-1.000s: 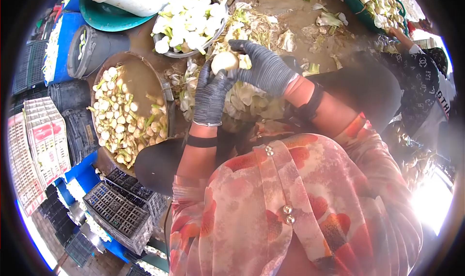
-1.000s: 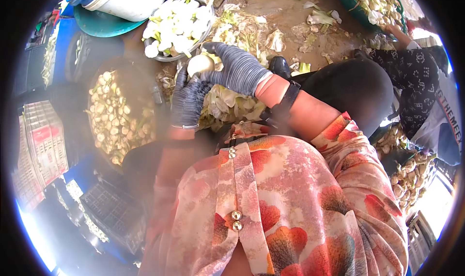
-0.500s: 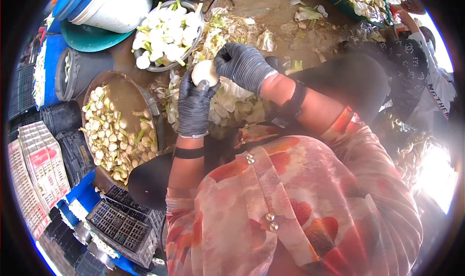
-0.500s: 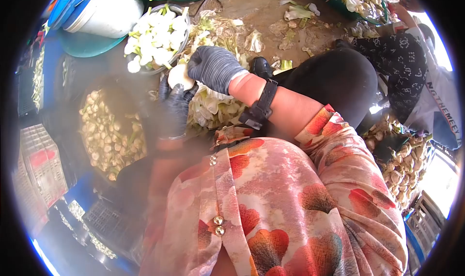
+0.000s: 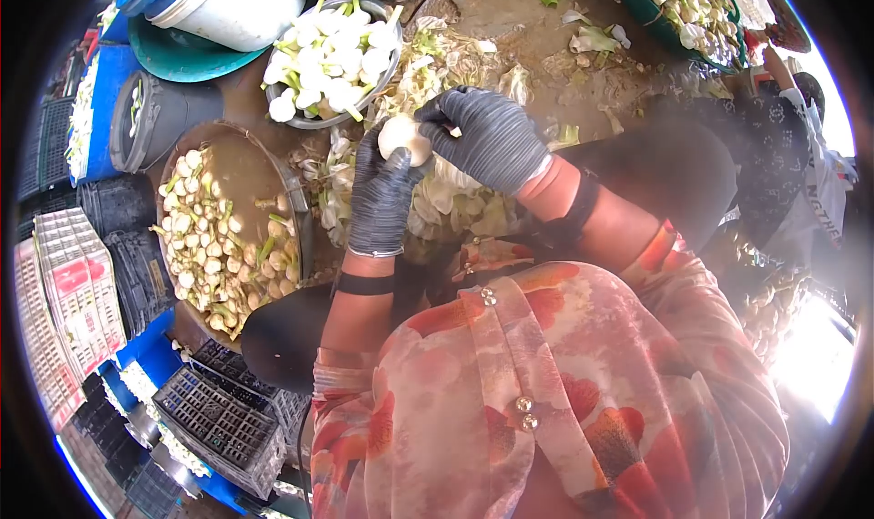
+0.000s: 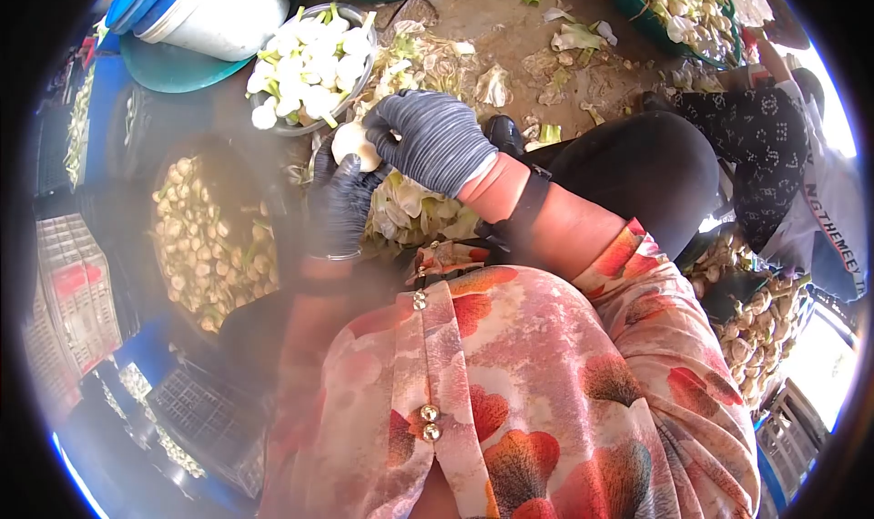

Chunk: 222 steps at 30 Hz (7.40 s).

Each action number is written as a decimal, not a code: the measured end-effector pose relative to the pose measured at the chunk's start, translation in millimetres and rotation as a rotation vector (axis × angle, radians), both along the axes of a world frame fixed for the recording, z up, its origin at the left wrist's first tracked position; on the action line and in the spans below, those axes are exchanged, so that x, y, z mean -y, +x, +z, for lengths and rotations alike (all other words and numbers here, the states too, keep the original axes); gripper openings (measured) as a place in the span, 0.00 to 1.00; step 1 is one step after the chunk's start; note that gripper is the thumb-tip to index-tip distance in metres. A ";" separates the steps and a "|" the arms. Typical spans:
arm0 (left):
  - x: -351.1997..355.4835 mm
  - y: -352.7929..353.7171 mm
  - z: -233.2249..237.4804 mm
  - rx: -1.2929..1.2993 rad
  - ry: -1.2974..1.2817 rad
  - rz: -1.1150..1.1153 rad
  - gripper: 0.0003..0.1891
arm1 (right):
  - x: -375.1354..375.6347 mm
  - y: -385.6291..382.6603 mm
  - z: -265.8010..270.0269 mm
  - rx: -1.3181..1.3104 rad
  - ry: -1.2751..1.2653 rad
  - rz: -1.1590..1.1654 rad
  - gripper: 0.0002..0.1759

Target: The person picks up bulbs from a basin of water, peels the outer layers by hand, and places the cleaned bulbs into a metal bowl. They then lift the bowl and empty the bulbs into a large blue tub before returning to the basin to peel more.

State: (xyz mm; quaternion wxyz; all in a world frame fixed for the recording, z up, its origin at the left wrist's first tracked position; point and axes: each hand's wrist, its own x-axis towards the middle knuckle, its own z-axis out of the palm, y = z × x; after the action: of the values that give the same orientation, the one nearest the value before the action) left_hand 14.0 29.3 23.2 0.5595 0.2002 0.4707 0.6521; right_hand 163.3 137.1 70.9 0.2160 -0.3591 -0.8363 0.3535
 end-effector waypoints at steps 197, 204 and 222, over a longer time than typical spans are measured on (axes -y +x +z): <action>-36.7 -46.7 10.2 -1.044 0.119 -0.526 0.32 | -12.6 6.6 -20.2 -0.170 -0.404 0.037 0.17; -55.3 -13.1 44.4 -1.286 0.123 -0.616 0.35 | -27.1 6.2 -62.6 -0.115 -0.279 -0.024 0.20; -60.3 -19.1 -7.4 -1.696 0.161 -0.435 0.22 | -46.1 5.6 -129.9 -0.007 0.008 0.135 0.16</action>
State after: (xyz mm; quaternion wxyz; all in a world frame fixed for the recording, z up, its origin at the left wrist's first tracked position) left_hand -5.1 89.6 15.8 0.1172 0.7413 0.6317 0.1939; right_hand 168.9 183.2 -59.0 0.1960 -0.2996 -0.8594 0.3650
